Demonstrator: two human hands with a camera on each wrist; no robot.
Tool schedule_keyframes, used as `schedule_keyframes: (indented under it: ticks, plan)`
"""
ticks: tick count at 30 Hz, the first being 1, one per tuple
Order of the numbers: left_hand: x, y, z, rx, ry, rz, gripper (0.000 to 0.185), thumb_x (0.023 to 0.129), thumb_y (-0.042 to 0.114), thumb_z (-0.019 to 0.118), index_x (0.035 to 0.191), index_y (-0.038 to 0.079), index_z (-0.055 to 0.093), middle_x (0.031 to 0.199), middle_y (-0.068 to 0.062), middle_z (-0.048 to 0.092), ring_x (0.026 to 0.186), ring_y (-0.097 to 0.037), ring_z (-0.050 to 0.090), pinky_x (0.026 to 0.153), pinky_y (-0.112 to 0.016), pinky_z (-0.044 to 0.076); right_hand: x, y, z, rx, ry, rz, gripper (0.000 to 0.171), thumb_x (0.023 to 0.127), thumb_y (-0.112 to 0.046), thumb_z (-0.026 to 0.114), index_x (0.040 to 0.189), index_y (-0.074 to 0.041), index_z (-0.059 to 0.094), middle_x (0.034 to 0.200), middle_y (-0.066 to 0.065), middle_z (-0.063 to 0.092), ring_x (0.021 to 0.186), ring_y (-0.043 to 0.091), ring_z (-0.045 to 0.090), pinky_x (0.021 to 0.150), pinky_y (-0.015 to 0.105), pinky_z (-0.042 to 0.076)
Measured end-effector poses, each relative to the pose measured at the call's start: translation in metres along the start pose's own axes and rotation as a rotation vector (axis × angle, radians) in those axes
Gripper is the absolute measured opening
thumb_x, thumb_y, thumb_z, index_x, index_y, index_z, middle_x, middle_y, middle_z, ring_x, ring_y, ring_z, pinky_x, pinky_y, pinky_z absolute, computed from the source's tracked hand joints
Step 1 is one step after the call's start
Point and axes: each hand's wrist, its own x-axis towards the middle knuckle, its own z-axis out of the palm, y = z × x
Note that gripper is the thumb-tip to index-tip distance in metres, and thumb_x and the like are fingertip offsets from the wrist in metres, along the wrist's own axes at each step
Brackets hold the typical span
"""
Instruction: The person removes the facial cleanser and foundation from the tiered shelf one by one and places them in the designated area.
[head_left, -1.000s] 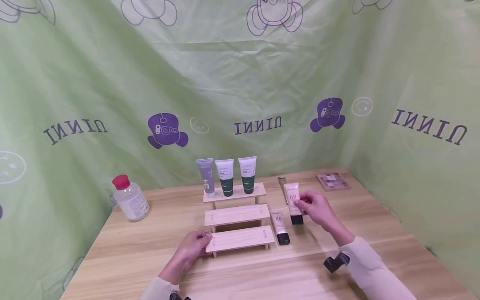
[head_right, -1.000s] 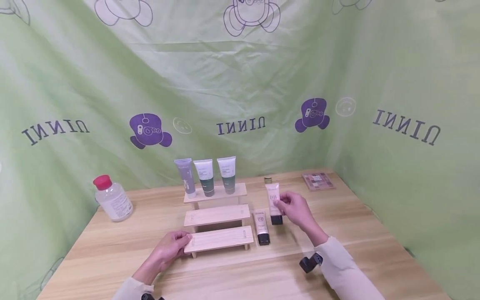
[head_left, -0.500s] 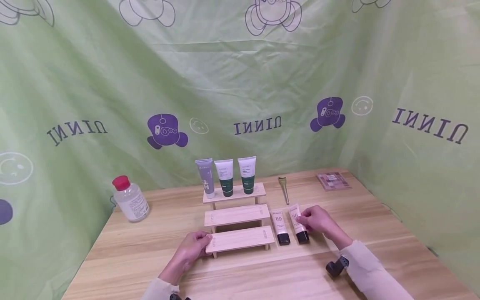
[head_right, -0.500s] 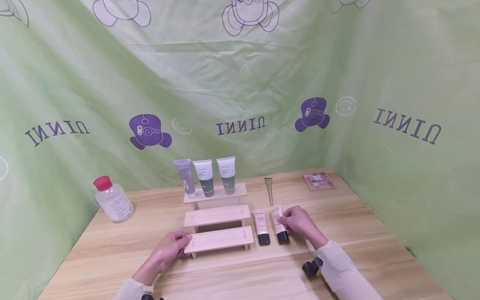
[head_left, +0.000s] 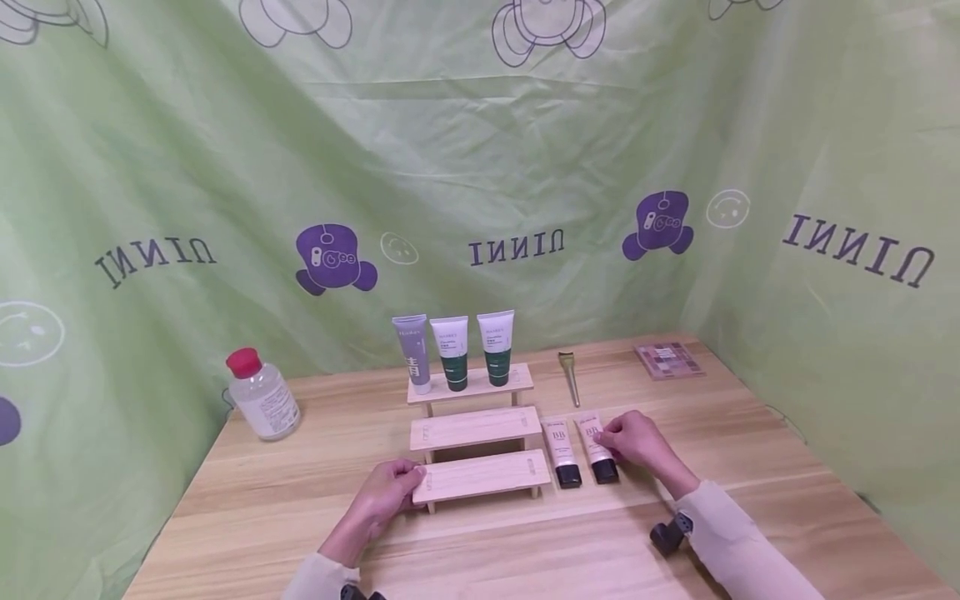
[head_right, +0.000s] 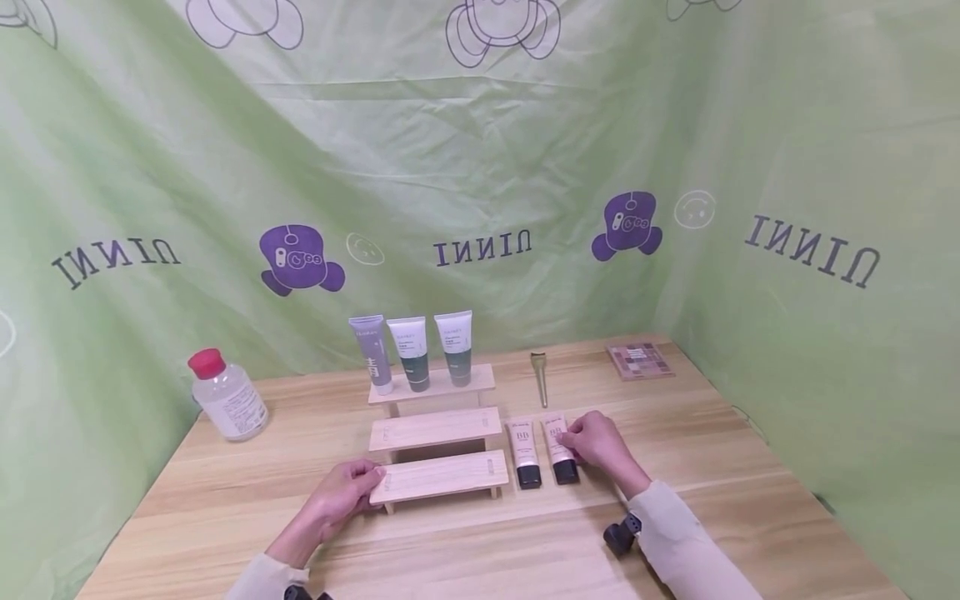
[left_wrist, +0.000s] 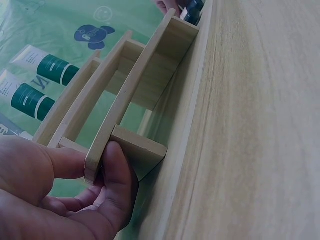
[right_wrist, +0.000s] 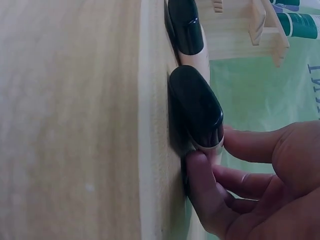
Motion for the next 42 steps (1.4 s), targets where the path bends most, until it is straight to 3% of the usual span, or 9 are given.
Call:
schedule_keyframes:
  ticks: [11,14,16,21,26,31,42]
  plan:
    - [-0.001,0.002,-0.003,-0.006,0.014,0.003,0.028,0.099,0.008,0.052,0.111,-0.017,0.055,0.092,-0.013,0.064,0.078,-0.015,0.064,0.07,-0.029,0.057,0.002,-0.004,-0.004,-0.032,0.028,-0.013,0.021,0.087,-0.015,0.07,0.09,0.005,0.072,0.068,0.004,0.063,0.062,0.017,0.055,0.057,0.027,0.046]
    - [-0.001,0.002,-0.004,-0.003,0.017,0.003,0.028,0.098,0.007,0.052,0.112,-0.017,0.055,0.092,-0.013,0.064,0.078,-0.015,0.064,0.07,-0.029,0.057,0.006,-0.013,-0.009,-0.043,0.063,-0.025,0.024,0.09,-0.018,0.067,0.096,0.005,0.071,0.077,0.009,0.067,0.067,0.019,0.058,0.06,0.03,0.05]
    - [-0.002,0.002,-0.006,-0.003,0.018,0.004,0.029,0.099,0.007,0.051,0.112,-0.018,0.054,0.092,-0.013,0.064,0.078,-0.015,0.064,0.07,-0.029,0.057,0.01,-0.024,-0.012,-0.031,0.109,-0.078,0.028,0.092,-0.019,0.065,0.103,0.006,0.069,0.086,0.015,0.069,0.071,0.022,0.062,0.064,0.034,0.054]
    - [-0.003,-0.002,-0.007,0.004,0.015,0.007,0.031,0.099,0.009,0.053,0.113,-0.018,0.055,0.092,-0.012,0.065,0.077,-0.015,0.064,0.069,-0.029,0.057,0.021,-0.071,-0.011,0.078,0.195,-0.311,0.038,0.094,-0.022,0.065,0.119,0.006,0.062,0.105,0.02,0.068,0.09,0.029,0.066,0.079,0.042,0.057]
    - [-0.005,-0.003,-0.006,0.019,0.019,-0.006,0.031,0.098,0.011,0.054,0.113,-0.016,0.056,0.09,-0.011,0.066,0.075,-0.015,0.063,0.067,-0.028,0.056,0.034,-0.116,0.001,0.252,0.136,-0.455,0.049,0.092,-0.025,0.068,0.129,0.004,0.056,0.116,0.02,0.065,0.105,0.032,0.063,0.089,0.043,0.054]
    - [-0.003,-0.002,-0.005,0.032,0.022,-0.002,0.031,0.098,0.011,0.054,0.113,-0.016,0.057,0.089,-0.011,0.066,0.075,-0.015,0.063,0.066,-0.027,0.056,0.051,-0.138,0.015,0.415,0.074,-0.457,0.055,0.089,-0.027,0.072,0.133,0.001,0.054,0.122,0.018,0.063,0.112,0.032,0.06,0.097,0.046,0.05]
    - [-0.002,0.001,-0.003,0.019,0.01,0.0,0.028,0.097,0.01,0.055,0.11,-0.015,0.058,0.088,-0.01,0.065,0.074,-0.014,0.063,0.066,-0.027,0.056,0.051,-0.15,0.027,0.466,0.087,-0.417,0.041,0.087,-0.012,0.072,0.122,0.003,0.058,0.117,0.021,0.063,0.108,0.035,0.063,0.091,0.041,0.055]
